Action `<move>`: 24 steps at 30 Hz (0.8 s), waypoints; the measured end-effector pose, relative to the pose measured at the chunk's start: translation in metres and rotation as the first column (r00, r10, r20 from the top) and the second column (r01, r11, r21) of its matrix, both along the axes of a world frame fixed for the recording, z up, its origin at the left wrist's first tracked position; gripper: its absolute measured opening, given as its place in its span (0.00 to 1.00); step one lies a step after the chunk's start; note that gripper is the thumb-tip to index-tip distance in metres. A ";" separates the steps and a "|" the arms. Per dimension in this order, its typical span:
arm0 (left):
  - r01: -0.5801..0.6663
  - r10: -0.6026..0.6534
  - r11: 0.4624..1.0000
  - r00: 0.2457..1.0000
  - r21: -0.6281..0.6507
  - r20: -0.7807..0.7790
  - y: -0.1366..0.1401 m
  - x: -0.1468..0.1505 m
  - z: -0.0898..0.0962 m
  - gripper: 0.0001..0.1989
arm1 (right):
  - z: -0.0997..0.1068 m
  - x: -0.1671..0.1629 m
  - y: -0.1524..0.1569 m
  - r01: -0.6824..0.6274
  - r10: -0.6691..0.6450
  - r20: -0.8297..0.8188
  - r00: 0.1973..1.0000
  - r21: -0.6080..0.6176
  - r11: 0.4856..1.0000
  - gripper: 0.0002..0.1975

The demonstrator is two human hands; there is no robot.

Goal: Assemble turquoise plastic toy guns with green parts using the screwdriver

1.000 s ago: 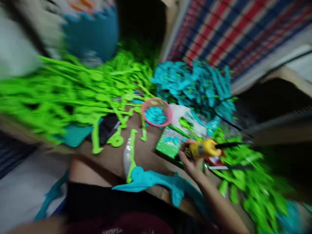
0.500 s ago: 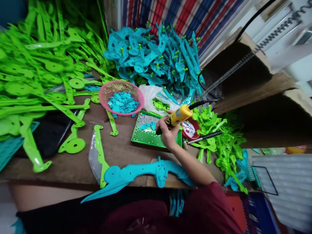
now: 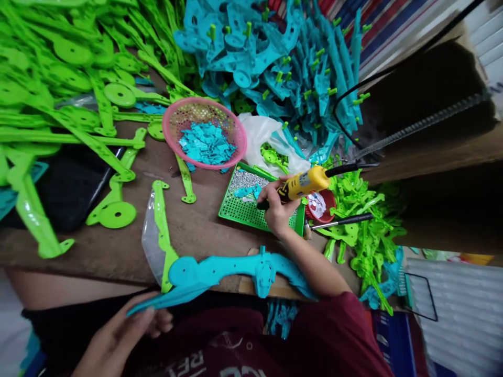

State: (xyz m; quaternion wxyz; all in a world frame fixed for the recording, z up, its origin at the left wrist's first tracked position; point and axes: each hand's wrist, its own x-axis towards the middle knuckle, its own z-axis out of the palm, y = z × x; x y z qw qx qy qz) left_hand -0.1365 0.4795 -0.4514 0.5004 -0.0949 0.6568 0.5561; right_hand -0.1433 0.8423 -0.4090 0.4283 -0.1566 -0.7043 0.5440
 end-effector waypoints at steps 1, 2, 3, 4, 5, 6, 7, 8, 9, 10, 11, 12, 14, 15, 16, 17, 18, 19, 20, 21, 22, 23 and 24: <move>-0.041 0.039 0.999 0.997 0.026 0.062 0.006 0.001 0.001 0.28 | 0.000 -0.001 0.001 0.010 -0.011 0.010 1.000 0.011 1.000 0.14; -0.073 0.068 0.996 0.992 0.051 0.104 0.011 0.000 0.001 0.28 | 0.001 -0.002 0.000 0.021 -0.021 0.017 1.000 0.026 0.999 0.14; -0.095 0.085 0.993 0.988 0.074 0.129 0.016 -0.001 0.001 0.27 | 0.005 -0.003 -0.001 0.030 -0.031 0.015 0.999 0.043 0.999 0.14; -0.108 0.094 0.989 0.986 0.098 0.140 0.019 -0.002 0.001 0.26 | 0.010 -0.003 -0.005 0.037 -0.037 0.003 0.999 0.055 0.998 0.14; -0.112 0.095 0.986 0.986 0.123 0.137 0.021 -0.003 0.000 0.25 | 0.017 -0.003 -0.011 0.041 -0.040 -0.022 0.999 0.059 0.997 0.14; -0.113 0.095 0.983 0.988 0.145 0.124 0.023 -0.003 0.000 0.23 | 0.026 -0.002 -0.019 0.041 -0.038 -0.059 0.998 0.051 0.998 0.15; -0.108 0.091 0.980 0.990 0.165 0.110 0.024 -0.004 0.000 0.23 | 0.036 -0.001 -0.030 0.025 -0.022 -0.096 0.995 0.030 0.999 0.15; -0.098 0.082 0.978 0.992 0.183 0.095 0.025 -0.003 0.000 0.22 | 0.046 0.001 -0.044 -0.005 0.005 -0.129 0.992 0.002 1.000 0.16; -0.087 0.072 0.976 0.994 0.201 0.081 0.027 -0.003 0.000 0.22 | 0.054 0.003 -0.059 -0.055 0.050 -0.153 0.987 -0.027 0.998 0.16; -0.086 0.074 0.973 0.995 0.213 0.065 0.029 -0.003 0.001 0.22 | 0.061 0.006 -0.074 -0.129 0.120 -0.147 0.982 -0.051 0.990 0.17; -0.088 0.079 0.972 0.996 0.219 0.053 0.031 -0.002 0.003 0.22 | 0.064 0.008 -0.090 -0.212 0.202 -0.122 0.972 -0.068 0.975 0.18; -0.088 0.081 0.972 0.996 0.219 0.043 0.033 -0.002 0.005 0.23 | 0.065 0.009 -0.103 -0.290 0.284 -0.085 0.955 -0.075 0.954 0.19; -0.080 0.075 0.975 0.997 0.209 0.031 0.039 -0.002 0.009 0.25 | 0.060 0.010 -0.123 -0.402 0.403 -0.013 0.915 -0.072 0.913 0.22; -0.076 0.072 0.976 0.997 0.205 0.028 0.042 -0.003 0.012 0.26 | 0.055 0.008 -0.130 -0.433 0.435 0.009 0.900 -0.070 0.898 0.23; -0.071 0.067 0.976 0.997 0.205 0.028 0.044 -0.003 0.014 0.27 | 0.050 0.007 -0.135 -0.447 0.449 0.011 0.893 -0.071 0.892 0.23; -0.068 0.063 0.975 0.998 0.212 0.030 0.046 -0.004 0.016 0.28 | 0.046 0.004 -0.138 -0.453 0.455 -0.004 0.891 -0.076 0.888 0.23; -0.070 0.065 0.973 0.997 0.220 0.031 0.047 -0.005 0.017 0.28 | 0.042 0.002 -0.140 -0.461 0.462 -0.014 0.887 -0.090 0.883 0.23; -0.073 0.066 0.970 0.997 0.232 0.034 0.048 -0.006 0.018 0.28 | 0.040 0.000 -0.141 -0.468 0.469 -0.019 0.883 -0.105 0.877 0.22; -0.074 0.067 0.967 0.997 0.243 0.038 0.049 -0.006 0.019 0.28 | 0.038 -0.001 -0.142 -0.476 0.477 -0.017 0.878 -0.119 0.871 0.22; -0.075 0.067 0.964 0.997 0.253 0.042 0.049 -0.007 0.019 0.27 | 0.037 -0.002 -0.143 -0.484 0.487 -0.005 0.873 -0.129 0.866 0.22; -0.075 0.065 0.962 0.997 0.263 0.046 0.049 -0.007 0.019 0.26 | 0.037 -0.001 -0.143 -0.488 0.495 0.022 0.868 -0.135 0.862 0.22; -0.075 0.064 0.960 0.997 0.270 0.051 0.049 -0.008 0.020 0.26 | 0.037 0.000 -0.143 -0.488 0.500 0.070 0.863 -0.139 0.862 0.22; -0.074 0.061 0.959 0.997 0.275 0.056 0.049 -0.008 0.020 0.25 | 0.036 0.002 -0.142 -0.483 0.500 0.132 0.856 -0.141 0.864 0.22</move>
